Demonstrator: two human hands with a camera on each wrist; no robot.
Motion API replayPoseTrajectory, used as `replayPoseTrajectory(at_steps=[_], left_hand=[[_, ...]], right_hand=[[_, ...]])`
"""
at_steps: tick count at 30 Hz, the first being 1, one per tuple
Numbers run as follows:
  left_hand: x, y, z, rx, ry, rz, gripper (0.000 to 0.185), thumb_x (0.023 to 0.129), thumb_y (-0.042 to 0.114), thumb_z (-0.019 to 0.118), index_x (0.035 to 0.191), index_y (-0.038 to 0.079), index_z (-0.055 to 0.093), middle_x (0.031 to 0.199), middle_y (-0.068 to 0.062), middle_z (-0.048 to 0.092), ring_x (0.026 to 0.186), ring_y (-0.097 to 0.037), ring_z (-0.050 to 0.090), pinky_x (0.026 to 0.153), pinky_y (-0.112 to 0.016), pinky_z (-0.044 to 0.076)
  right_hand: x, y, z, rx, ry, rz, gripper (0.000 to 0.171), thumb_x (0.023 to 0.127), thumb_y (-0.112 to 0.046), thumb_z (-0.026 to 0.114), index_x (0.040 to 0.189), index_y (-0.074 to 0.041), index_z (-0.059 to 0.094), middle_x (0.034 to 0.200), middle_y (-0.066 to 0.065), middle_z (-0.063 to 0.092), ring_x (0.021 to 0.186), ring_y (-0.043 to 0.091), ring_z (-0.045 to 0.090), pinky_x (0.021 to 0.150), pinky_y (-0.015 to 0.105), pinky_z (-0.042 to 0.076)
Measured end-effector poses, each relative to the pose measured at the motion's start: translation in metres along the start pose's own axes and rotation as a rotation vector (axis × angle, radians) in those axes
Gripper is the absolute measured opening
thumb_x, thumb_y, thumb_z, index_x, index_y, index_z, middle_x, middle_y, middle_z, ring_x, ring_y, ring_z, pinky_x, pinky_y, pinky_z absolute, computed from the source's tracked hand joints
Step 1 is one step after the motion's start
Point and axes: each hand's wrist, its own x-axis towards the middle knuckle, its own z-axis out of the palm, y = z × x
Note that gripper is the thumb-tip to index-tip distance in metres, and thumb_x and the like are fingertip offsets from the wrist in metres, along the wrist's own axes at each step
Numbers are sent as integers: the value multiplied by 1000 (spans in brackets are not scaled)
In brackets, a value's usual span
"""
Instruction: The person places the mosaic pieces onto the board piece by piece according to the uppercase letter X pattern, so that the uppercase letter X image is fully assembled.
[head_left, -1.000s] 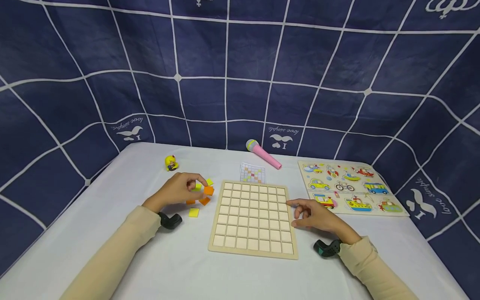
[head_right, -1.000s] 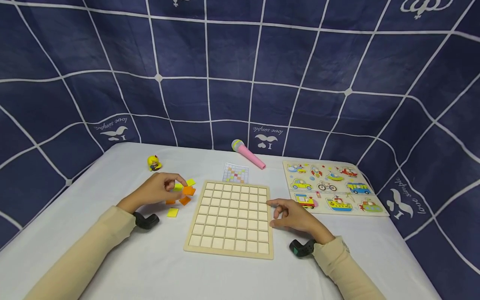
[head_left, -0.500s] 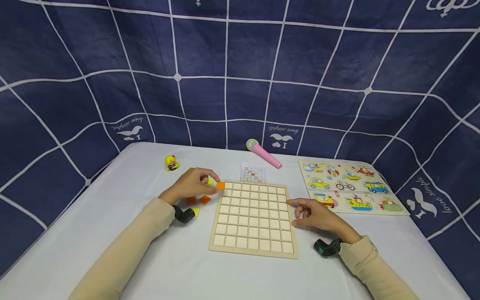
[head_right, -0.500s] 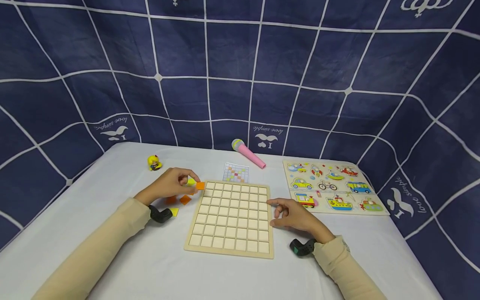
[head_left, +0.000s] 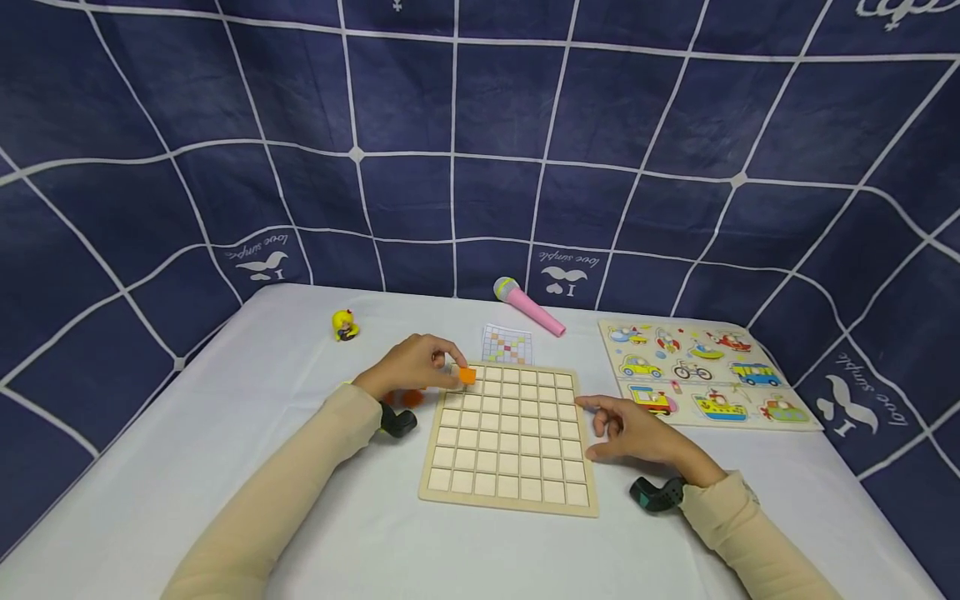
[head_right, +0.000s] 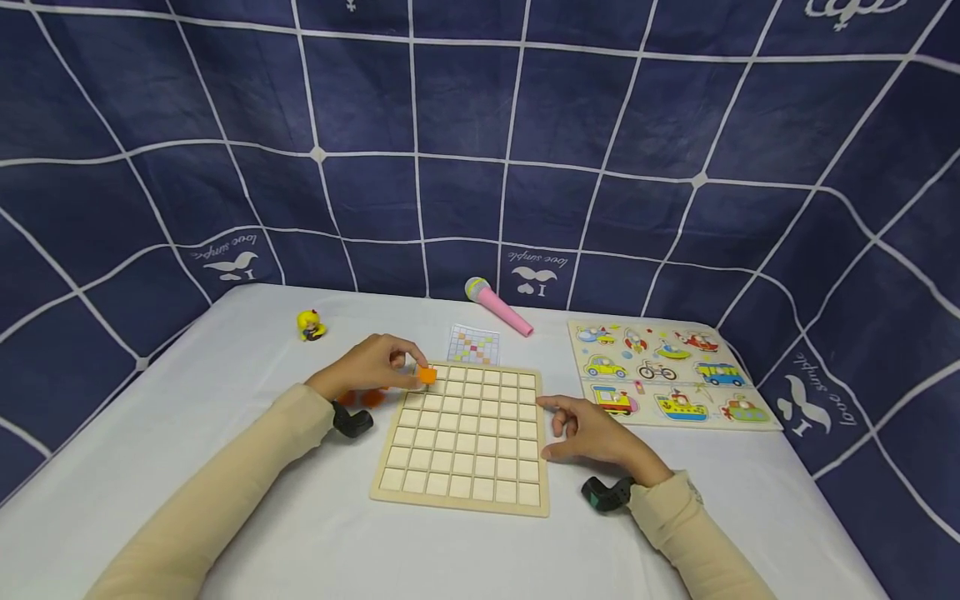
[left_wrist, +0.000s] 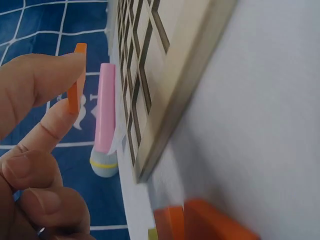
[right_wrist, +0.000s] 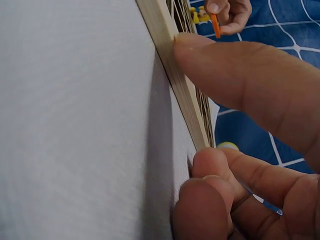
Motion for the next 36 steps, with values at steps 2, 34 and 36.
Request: replayPoseTrajectory(at_steps=[2,34,36], left_hand=[[4,1,2,-1,-19,1,28,85,30,90,109,17,82,65,6,42,62,-13,39,65,-31,30],[21,0,12,57,-109,-57,26,84,28,94,105,19,83,66,7,45,64,-11,40,65,-29,32],[19,0,12,58,-115,-59,28,85,29,93,108,19,83,66,7,45,63,-11,40,65,-29,31]], right_hand=[[0,0,0,6,-4,-1,81,84,-6,90,150,15,50,94,8,57,70,10,47,63,23,40],[0,1,0,-29,-2,0,83,83,-10,91,151,14,50,94,7,56,71,11,48,64,23,41],[0,1,0,-25,-3,-2,83,83,-10,91,151,14,49,94,7,56,72,11,48,64,23,41]])
